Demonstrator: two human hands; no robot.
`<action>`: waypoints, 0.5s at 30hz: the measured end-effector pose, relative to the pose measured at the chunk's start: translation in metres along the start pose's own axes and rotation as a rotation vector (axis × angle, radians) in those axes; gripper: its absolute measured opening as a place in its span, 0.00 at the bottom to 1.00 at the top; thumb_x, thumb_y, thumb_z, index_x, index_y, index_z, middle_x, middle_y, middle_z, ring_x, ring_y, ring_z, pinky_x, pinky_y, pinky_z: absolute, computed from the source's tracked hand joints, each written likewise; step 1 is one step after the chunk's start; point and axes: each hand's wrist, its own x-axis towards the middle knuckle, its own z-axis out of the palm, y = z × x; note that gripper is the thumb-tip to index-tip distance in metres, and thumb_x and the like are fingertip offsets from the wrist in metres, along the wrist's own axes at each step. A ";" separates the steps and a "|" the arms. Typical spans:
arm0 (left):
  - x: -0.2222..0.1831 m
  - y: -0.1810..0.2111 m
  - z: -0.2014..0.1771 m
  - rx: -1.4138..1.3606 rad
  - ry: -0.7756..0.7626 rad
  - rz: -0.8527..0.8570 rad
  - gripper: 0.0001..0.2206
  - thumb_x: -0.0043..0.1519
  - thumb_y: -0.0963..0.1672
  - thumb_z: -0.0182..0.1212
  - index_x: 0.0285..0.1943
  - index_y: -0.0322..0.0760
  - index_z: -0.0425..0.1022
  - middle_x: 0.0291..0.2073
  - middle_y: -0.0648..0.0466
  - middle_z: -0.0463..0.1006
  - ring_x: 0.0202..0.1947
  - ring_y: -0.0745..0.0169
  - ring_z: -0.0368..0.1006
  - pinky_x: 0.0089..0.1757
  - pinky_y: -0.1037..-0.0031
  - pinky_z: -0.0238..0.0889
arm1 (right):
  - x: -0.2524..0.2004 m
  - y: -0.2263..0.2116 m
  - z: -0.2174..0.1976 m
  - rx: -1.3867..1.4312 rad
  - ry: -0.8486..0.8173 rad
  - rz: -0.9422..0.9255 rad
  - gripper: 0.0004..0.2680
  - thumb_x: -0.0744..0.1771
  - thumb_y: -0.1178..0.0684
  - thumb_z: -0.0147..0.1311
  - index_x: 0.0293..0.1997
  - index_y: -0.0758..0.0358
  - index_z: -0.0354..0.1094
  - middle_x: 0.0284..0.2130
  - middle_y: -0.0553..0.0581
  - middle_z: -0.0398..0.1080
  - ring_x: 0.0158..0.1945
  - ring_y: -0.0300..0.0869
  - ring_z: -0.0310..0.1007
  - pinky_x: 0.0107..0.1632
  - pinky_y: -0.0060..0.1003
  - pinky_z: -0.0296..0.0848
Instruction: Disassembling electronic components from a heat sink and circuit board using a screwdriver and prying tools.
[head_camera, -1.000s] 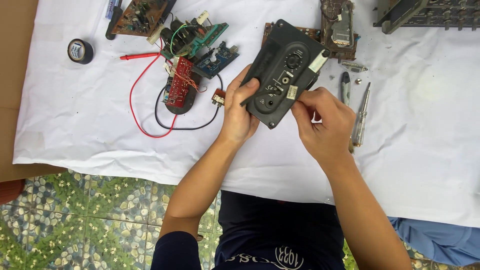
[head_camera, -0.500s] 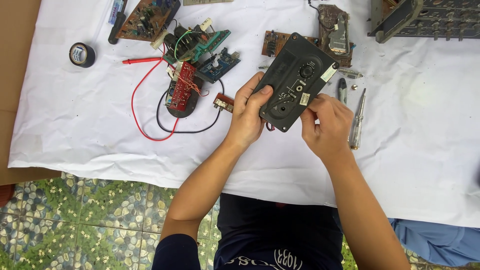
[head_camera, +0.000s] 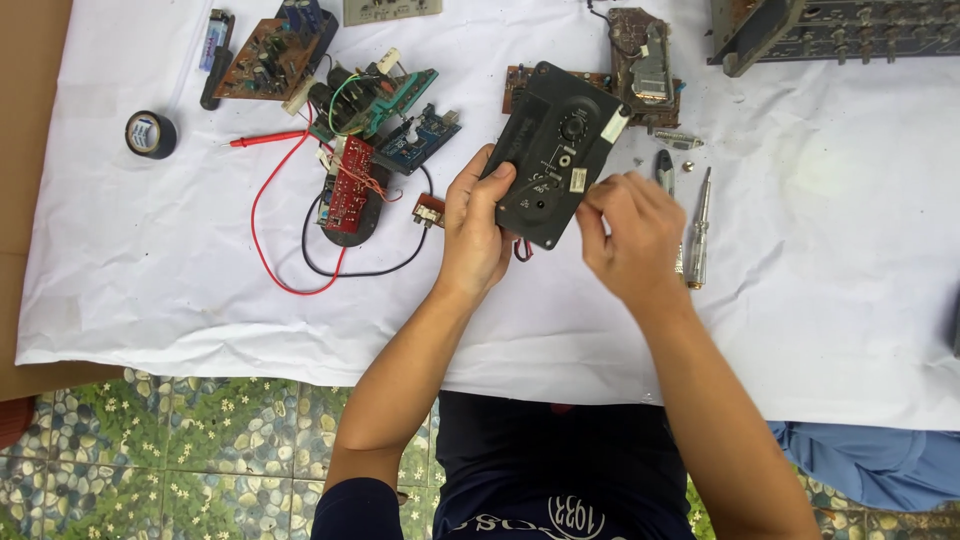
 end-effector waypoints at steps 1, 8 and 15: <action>-0.002 0.005 0.004 0.000 -0.002 -0.005 0.07 0.65 0.44 0.57 0.35 0.38 0.71 0.20 0.54 0.71 0.19 0.69 0.73 0.21 0.83 0.69 | 0.001 0.000 -0.003 -0.003 -0.001 0.005 0.07 0.68 0.65 0.58 0.32 0.63 0.66 0.21 0.55 0.65 0.22 0.52 0.66 0.27 0.43 0.64; 0.006 0.000 -0.012 0.078 0.036 -0.185 0.08 0.65 0.45 0.56 0.32 0.41 0.69 0.17 0.58 0.68 0.15 0.72 0.67 0.18 0.86 0.61 | -0.008 -0.012 0.003 0.014 0.021 0.088 0.06 0.67 0.66 0.57 0.33 0.63 0.65 0.20 0.54 0.63 0.21 0.48 0.64 0.27 0.40 0.65; 0.010 0.022 -0.003 0.095 0.106 -0.412 0.18 0.63 0.52 0.62 0.44 0.32 0.72 0.25 0.50 0.71 0.11 0.77 0.57 0.15 0.86 0.53 | 0.041 -0.032 -0.030 -0.108 -0.129 0.220 0.05 0.68 0.64 0.62 0.37 0.63 0.70 0.18 0.48 0.62 0.22 0.43 0.67 0.28 0.36 0.67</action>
